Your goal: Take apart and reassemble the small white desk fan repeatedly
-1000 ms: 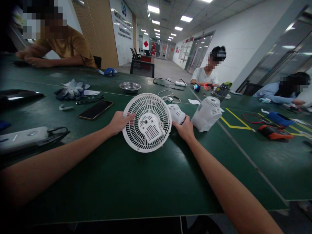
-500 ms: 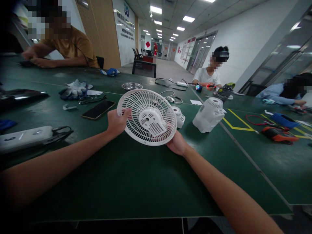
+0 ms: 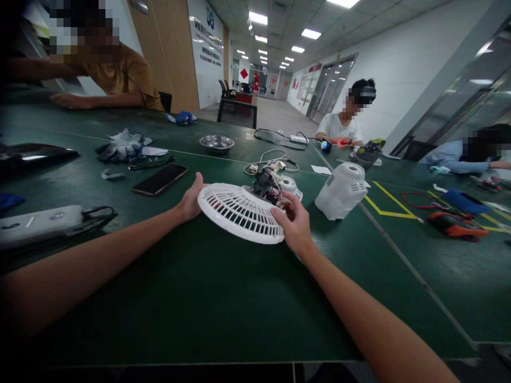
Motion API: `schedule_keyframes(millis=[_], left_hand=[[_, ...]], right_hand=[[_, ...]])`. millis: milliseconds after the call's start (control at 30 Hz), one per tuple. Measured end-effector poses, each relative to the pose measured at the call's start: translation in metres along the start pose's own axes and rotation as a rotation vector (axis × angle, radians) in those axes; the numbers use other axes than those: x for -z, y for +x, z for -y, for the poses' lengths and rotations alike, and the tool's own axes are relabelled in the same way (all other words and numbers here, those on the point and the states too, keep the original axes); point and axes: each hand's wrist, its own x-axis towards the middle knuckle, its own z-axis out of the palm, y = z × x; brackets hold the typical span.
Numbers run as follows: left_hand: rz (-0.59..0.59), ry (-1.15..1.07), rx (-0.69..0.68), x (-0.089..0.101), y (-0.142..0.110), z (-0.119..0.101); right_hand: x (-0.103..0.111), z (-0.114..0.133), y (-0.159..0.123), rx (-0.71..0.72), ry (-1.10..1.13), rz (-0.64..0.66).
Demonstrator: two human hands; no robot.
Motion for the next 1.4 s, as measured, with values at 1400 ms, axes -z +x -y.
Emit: schedule_keyframes(millis=[1400], left_hand=[[0.028, 0.479, -0.179, -0.002, -0.002, -0.019]], right_hand=[[-0.002, 0.012, 0.002, 0.05, 0.148, 0.059]])
